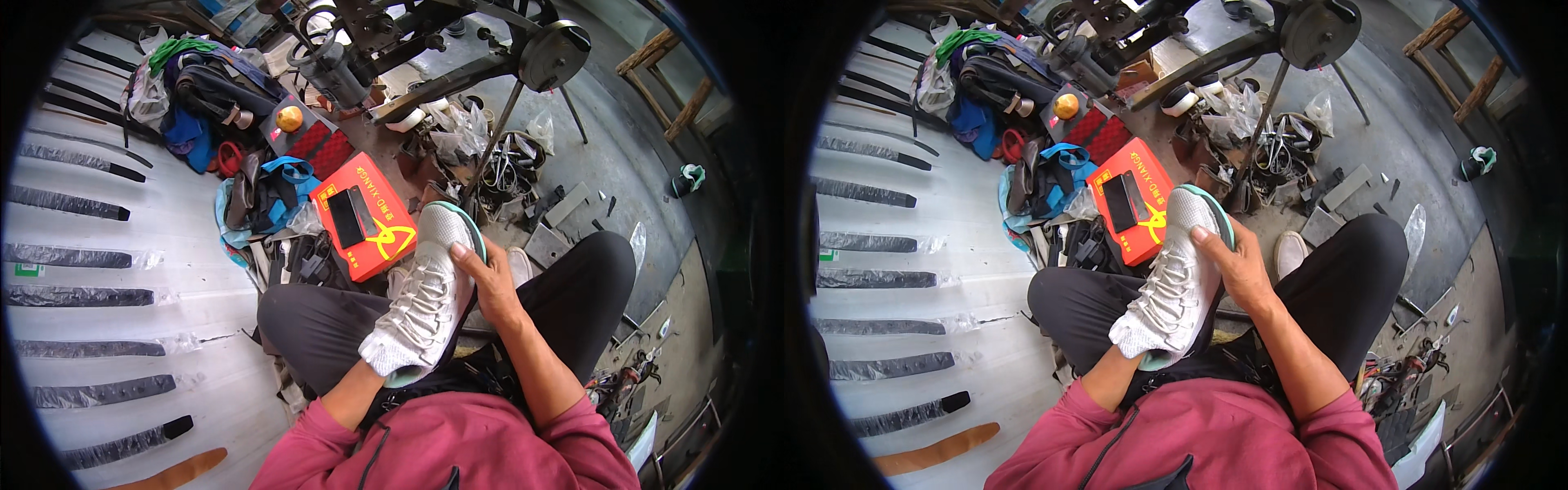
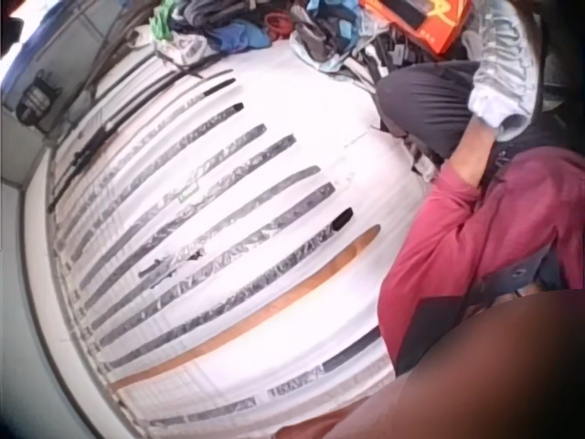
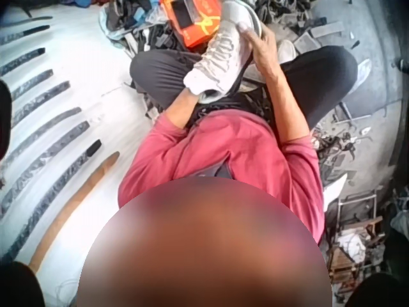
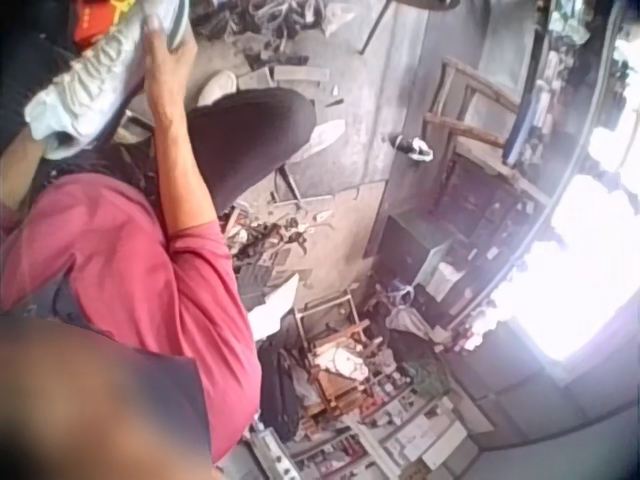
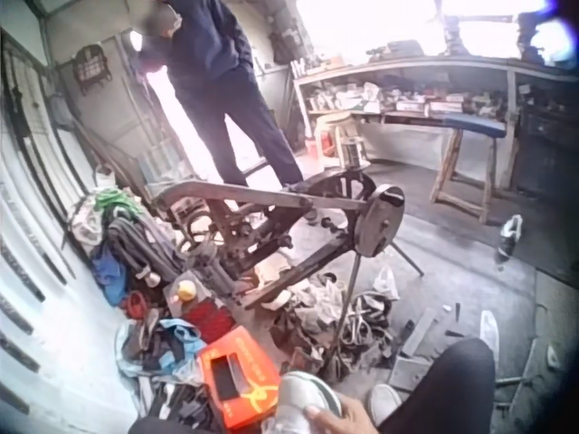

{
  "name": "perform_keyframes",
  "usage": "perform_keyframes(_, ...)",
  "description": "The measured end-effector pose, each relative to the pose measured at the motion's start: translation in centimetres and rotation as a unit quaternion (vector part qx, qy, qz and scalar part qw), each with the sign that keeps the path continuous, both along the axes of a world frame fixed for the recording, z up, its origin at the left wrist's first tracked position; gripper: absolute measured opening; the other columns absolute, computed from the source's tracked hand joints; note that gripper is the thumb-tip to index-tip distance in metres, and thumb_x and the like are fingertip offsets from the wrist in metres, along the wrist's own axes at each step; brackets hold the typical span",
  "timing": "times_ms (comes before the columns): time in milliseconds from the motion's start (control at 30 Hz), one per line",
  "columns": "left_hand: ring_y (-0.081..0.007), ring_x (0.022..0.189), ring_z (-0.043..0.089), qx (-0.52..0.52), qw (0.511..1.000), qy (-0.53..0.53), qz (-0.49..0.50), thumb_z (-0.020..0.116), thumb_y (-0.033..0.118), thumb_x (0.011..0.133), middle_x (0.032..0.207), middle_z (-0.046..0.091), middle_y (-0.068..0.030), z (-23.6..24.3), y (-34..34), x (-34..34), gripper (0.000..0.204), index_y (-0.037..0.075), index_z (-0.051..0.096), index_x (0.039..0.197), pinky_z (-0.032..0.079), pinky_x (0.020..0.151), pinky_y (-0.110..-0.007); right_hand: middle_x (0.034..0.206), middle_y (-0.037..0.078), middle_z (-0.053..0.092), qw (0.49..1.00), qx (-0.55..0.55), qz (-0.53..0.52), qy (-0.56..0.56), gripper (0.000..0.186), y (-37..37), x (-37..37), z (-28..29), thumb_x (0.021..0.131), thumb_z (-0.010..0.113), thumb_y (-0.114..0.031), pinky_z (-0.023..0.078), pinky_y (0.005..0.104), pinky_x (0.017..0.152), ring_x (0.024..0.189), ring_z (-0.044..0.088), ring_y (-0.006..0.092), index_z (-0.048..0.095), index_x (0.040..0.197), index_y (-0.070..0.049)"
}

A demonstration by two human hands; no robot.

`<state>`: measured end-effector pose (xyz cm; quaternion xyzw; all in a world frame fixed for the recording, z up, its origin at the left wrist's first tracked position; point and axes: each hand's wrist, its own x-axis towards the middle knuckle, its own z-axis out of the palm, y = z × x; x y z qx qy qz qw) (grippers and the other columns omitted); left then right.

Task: The person operates a shoe repair machine to stitch the sole of a sneaker. They hold the shoe against the rotating wheel, guide it around the perimeter, and use a tool to trim excess thread after stitching.

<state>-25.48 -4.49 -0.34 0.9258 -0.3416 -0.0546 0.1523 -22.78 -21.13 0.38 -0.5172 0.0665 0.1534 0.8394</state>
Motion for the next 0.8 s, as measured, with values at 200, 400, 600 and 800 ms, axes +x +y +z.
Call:
perform_keyframes(200,-0.0416,0.131,0.05,0.047,0.999,0.026,-0.002,0.052,0.024,0.094,0.14,0.051,-0.0276,-2.9,1.7,-0.6,0.056,-0.003,0.047,0.142,0.038,0.113,-0.051,0.123,0.008,0.065,1.0,0.001,0.018,-0.012,0.055,0.5,-0.2,-1.7,0.102,0.059,-0.042,0.044,0.0318,0.101,0.113,0.058,0.0146,0.059,0.133,0.003)
perform_keyframes(400,-0.0358,0.132,0.051,-0.033,0.999,-0.006,0.017,0.056,0.026,0.093,0.139,0.055,-0.0198,-7.3,6.2,-3.3,0.053,0.004,0.053,0.14,0.038,0.115,-0.047,0.138,0.01,0.062,0.961,0.234,-0.014,0.146,0.062,1.6,-0.6,-1.5,0.106,0.046,-0.051,0.044,0.0359,0.108,0.122,0.06,0.0209,0.053,0.143,-0.003)
perform_keyframes(600,-0.0229,0.12,0.06,-0.212,0.918,0.263,0.206,0.053,0.022,0.1,0.132,0.06,-0.0129,-9.9,8.3,-4.1,0.047,0.006,0.046,0.143,0.05,0.102,-0.038,0.15,0.008,0.05,0.959,0.241,0.018,0.149,0.066,1.7,-0.6,-1.2,0.107,0.043,-0.051,0.034,0.032,0.116,0.133,0.05,0.0186,0.043,0.152,-0.003)
perform_keyframes(800,-0.0201,0.112,0.064,-0.136,0.939,0.222,0.227,0.061,0.03,0.1,0.126,0.064,-0.0122,-9.1,7.7,-3.6,0.051,0.008,0.045,0.143,0.055,0.093,-0.033,0.15,0.008,0.05,0.957,0.247,0.019,0.149,0.066,1.6,-0.6,-1.8,0.107,0.044,-0.051,0.034,0.0311,0.115,0.131,0.051,0.0181,0.044,0.151,-0.002)
